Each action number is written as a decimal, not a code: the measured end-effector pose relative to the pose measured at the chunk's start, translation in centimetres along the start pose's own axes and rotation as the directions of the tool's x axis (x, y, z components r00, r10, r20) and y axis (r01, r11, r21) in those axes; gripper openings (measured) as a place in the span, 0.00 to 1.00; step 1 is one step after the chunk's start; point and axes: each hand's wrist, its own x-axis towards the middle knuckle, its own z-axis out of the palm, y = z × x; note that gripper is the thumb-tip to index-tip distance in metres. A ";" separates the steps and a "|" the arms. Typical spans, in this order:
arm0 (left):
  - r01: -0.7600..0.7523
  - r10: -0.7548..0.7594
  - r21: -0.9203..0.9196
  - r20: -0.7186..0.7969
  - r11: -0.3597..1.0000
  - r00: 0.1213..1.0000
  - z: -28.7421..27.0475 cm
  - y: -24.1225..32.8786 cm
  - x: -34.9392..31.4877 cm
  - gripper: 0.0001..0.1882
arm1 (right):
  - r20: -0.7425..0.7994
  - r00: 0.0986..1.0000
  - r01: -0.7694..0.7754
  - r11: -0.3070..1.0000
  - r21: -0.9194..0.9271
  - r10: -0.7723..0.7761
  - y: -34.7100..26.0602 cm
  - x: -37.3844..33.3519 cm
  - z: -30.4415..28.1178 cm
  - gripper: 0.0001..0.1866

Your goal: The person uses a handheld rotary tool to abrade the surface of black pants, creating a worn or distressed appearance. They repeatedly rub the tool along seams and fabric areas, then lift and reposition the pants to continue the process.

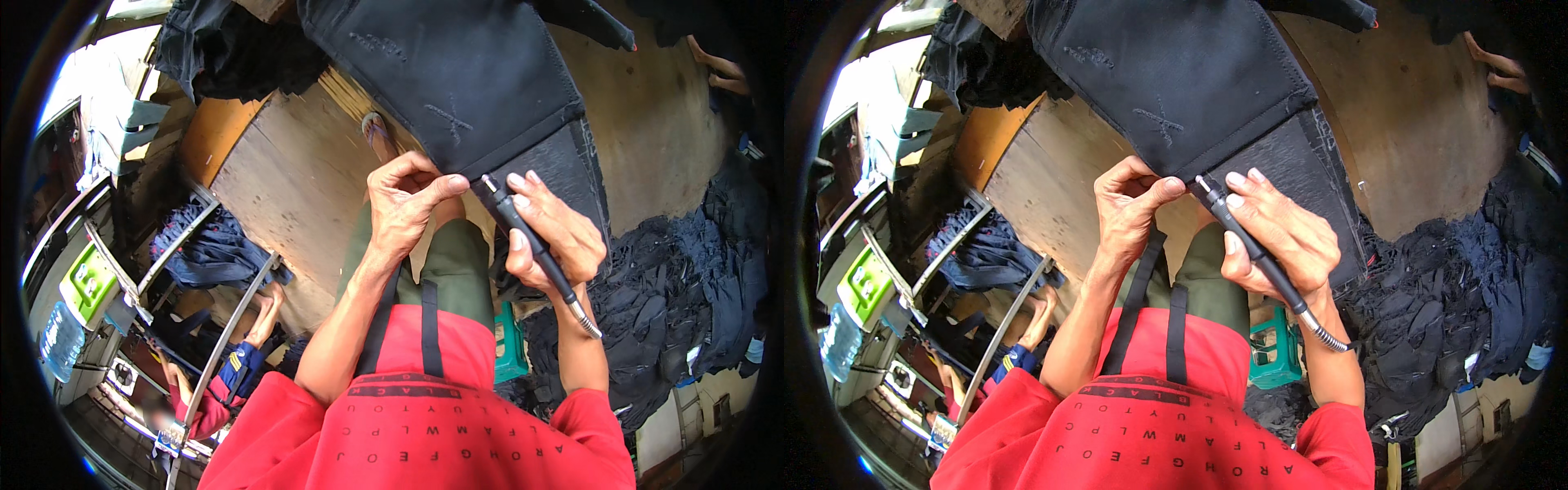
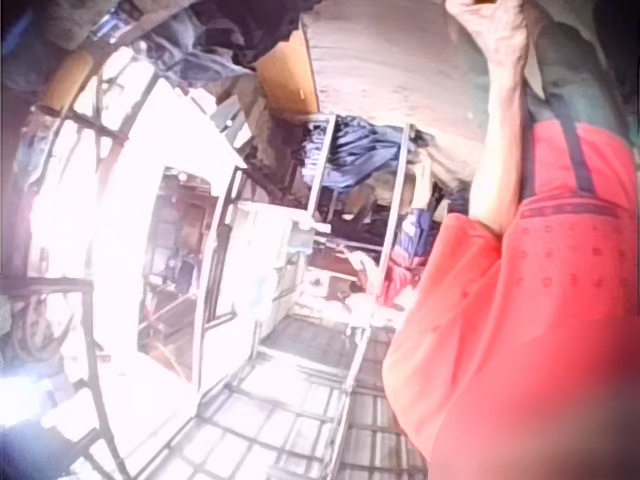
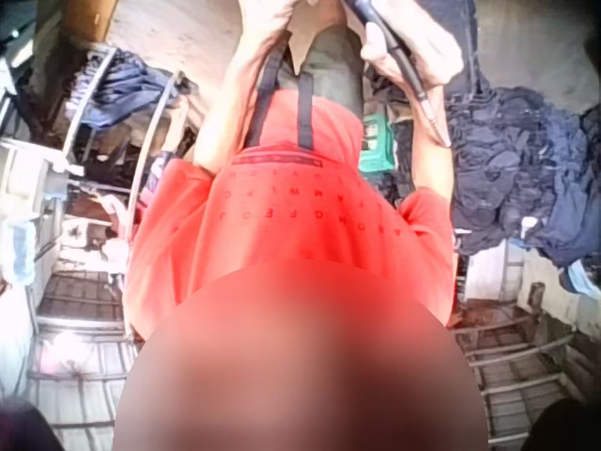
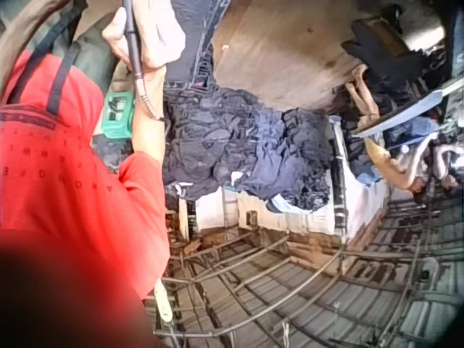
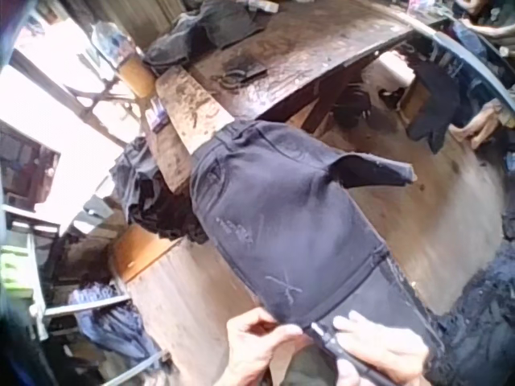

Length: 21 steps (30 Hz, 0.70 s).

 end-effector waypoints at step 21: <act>-0.031 0.031 -0.035 0.001 0.999 1.000 0.4 0.0 0.2 0.11 | 0.078 0.997 0.020 0.998 -0.065 -0.015 -0.3 -0.6 0.7 0.16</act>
